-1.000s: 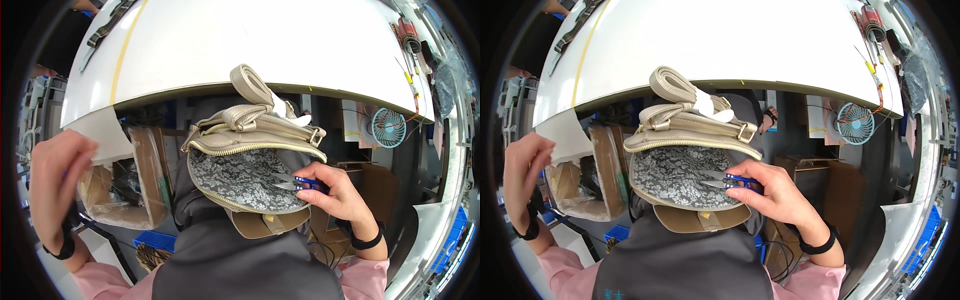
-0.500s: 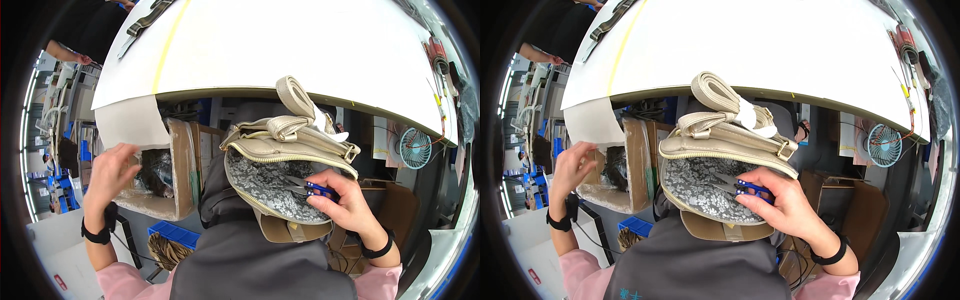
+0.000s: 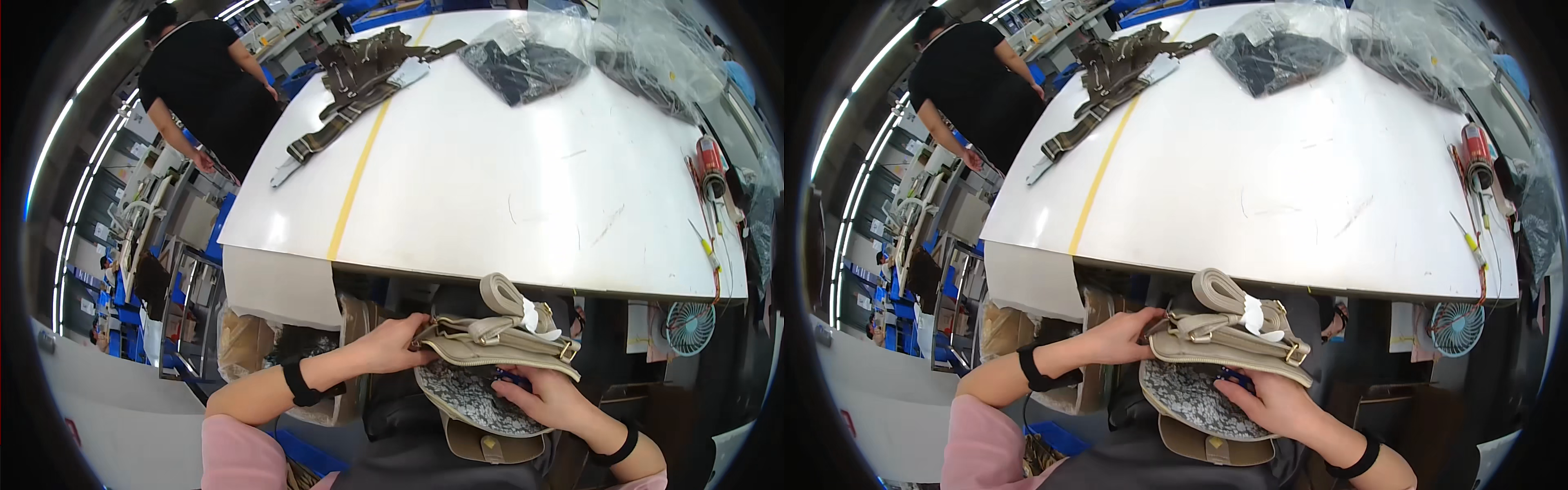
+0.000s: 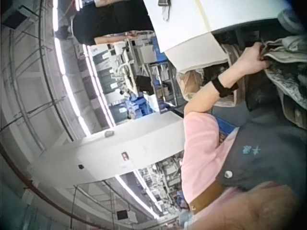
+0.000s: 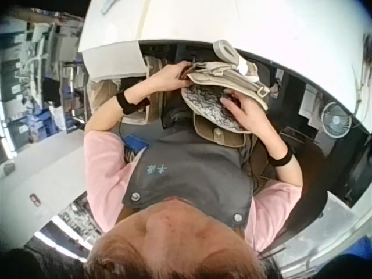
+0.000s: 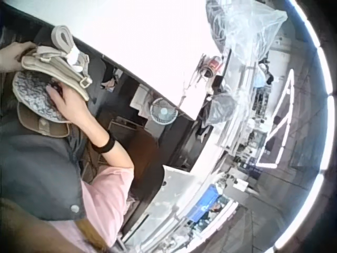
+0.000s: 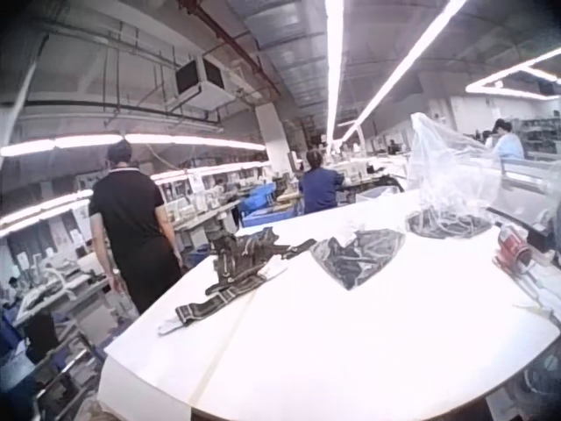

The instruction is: The person uses a soldering iron to apply heat to the zipper area of a beige handbag. They then use pliers to pull and adjust the zipper pull and the bag's interior lining. The person repeatedly opens and closes the bag to check the zipper movement.

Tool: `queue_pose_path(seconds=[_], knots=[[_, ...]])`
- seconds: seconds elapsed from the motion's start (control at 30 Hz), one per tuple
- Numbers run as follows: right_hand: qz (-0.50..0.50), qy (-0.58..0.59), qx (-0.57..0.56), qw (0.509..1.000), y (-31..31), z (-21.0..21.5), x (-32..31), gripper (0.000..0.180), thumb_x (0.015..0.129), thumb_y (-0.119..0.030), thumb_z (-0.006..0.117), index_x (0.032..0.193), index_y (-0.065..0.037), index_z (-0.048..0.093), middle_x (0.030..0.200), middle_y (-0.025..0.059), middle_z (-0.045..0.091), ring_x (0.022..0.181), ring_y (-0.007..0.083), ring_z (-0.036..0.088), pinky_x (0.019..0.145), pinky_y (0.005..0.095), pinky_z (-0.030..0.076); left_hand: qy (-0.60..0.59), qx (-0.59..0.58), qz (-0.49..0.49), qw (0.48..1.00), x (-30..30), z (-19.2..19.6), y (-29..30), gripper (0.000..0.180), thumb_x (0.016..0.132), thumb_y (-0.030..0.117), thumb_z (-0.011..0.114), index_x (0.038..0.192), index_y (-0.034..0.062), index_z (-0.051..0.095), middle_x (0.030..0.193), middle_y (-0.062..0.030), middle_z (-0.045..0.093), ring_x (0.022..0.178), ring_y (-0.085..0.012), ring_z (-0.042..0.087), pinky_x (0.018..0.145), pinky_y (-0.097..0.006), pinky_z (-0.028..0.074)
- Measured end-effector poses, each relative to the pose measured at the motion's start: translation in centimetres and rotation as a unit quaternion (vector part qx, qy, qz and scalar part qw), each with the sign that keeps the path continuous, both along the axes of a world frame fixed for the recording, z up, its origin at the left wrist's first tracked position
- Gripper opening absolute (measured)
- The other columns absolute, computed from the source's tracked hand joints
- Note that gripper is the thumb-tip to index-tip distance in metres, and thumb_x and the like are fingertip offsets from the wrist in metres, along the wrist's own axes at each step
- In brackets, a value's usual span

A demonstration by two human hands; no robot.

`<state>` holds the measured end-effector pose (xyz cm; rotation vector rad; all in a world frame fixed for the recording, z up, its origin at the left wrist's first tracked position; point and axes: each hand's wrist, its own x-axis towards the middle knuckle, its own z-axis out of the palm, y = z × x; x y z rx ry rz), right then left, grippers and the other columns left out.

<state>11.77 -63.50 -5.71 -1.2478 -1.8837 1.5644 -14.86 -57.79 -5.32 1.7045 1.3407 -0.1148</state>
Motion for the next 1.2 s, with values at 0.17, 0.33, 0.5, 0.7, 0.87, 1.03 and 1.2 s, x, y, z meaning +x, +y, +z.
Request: queue_pose_path(seconds=[0.17, 0.33, 0.5, 0.7, 0.87, 1.03, 1.2], knots=[[0.027, 0.025, 0.132, 0.991, 2.1, -1.7, -0.3, 0.035, 0.085, -0.026, 0.063, 0.105, 0.003, 0.058, 0.093, 0.0174, 0.061, 0.081, 0.0275, 0.061, 0.072, 0.0352, 0.049, -0.057, -0.034, 0.013, 0.998, -1.2, -3.5, -0.4, 0.089, 0.067, 0.017, 0.069, 0.138, -0.0068, 0.020, 0.118, -0.0260, 0.054, 0.111, -0.0335, 0.054, 0.092, -0.035, 0.044], [0.052, -0.075, 0.190, 0.978, 4.0, -0.6, -0.9, 0.033, 0.082, -0.027, 0.064, 0.098, 0.001, 0.062, 0.086, 0.0173, 0.063, 0.081, 0.0324, 0.062, 0.072, 0.0385, 0.050, -0.098, -0.152, 0.046, 0.982, -0.5, -1.6, 1.4, 0.082, 0.068, -0.003, 0.064, 0.139, -0.0038, 0.023, 0.127, -0.0180, 0.050, 0.120, -0.0251, 0.047, 0.098, -0.031, 0.039], [0.104, -0.168, 0.272, 0.942, 4.4, 1.6, -3.1, 0.033, 0.082, -0.030, 0.063, 0.097, -0.001, 0.062, 0.086, 0.0161, 0.063, 0.080, 0.0311, 0.062, 0.071, 0.0381, 0.050, -0.105, -0.101, -0.071, 0.987, -1.8, -1.7, 2.1, 0.054, 0.078, 0.000, 0.063, 0.130, 0.0051, 0.046, 0.123, -0.0109, 0.054, 0.111, -0.0153, 0.049, 0.095, -0.029, 0.040], [0.069, -0.153, 0.350, 0.922, 3.6, -1.1, -3.2, 0.027, 0.083, -0.024, 0.060, 0.098, -0.001, 0.061, 0.089, 0.0164, 0.062, 0.083, 0.0325, 0.062, 0.074, 0.0390, 0.050, -0.114, 0.007, -0.065, 0.991, -2.8, -3.8, 0.5, 0.057, 0.084, 0.016, 0.061, 0.132, -0.0008, 0.037, 0.119, -0.0199, 0.057, 0.112, -0.0290, 0.055, 0.092, -0.036, 0.045], [0.112, -0.197, 0.350, 0.909, 3.3, -2.8, -3.0, 0.028, 0.089, -0.022, 0.050, 0.110, -0.003, 0.055, 0.103, 0.0159, 0.059, 0.092, 0.0255, 0.060, 0.079, 0.0364, 0.051, -0.005, 0.076, -0.019, 0.997, 0.0, -0.7, -0.2, 0.055, 0.085, 0.017, 0.055, 0.129, -0.0074, 0.034, 0.101, -0.0313, 0.058, 0.095, -0.0435, 0.058, 0.080, -0.045, 0.047], [0.215, -0.529, 0.572, 0.588, 1.4, -6.7, -4.0, 0.037, 0.095, -0.023, 0.036, 0.126, -0.003, 0.041, 0.118, 0.0129, 0.052, 0.105, 0.0189, 0.056, 0.086, 0.0324, 0.050, -0.047, 0.086, -0.039, 0.994, -0.8, -1.4, -0.2, 0.042, 0.082, 0.011, 0.054, 0.118, -0.0072, 0.042, 0.086, -0.0287, 0.060, 0.087, -0.0445, 0.057, 0.073, -0.045, 0.048], [0.210, -0.474, 0.606, 0.603, 0.5, -8.3, -4.3, 0.040, 0.097, -0.027, 0.034, 0.130, -0.005, 0.041, 0.122, 0.0112, 0.051, 0.110, 0.0191, 0.053, 0.095, 0.0292, 0.045, -0.179, 0.140, -0.015, 0.974, -2.2, -2.2, -0.4, 0.031, 0.073, 0.003, 0.061, 0.104, -0.0013, 0.056, 0.086, -0.0220, 0.064, 0.091, -0.0400, 0.060, 0.073, -0.034, 0.049]])
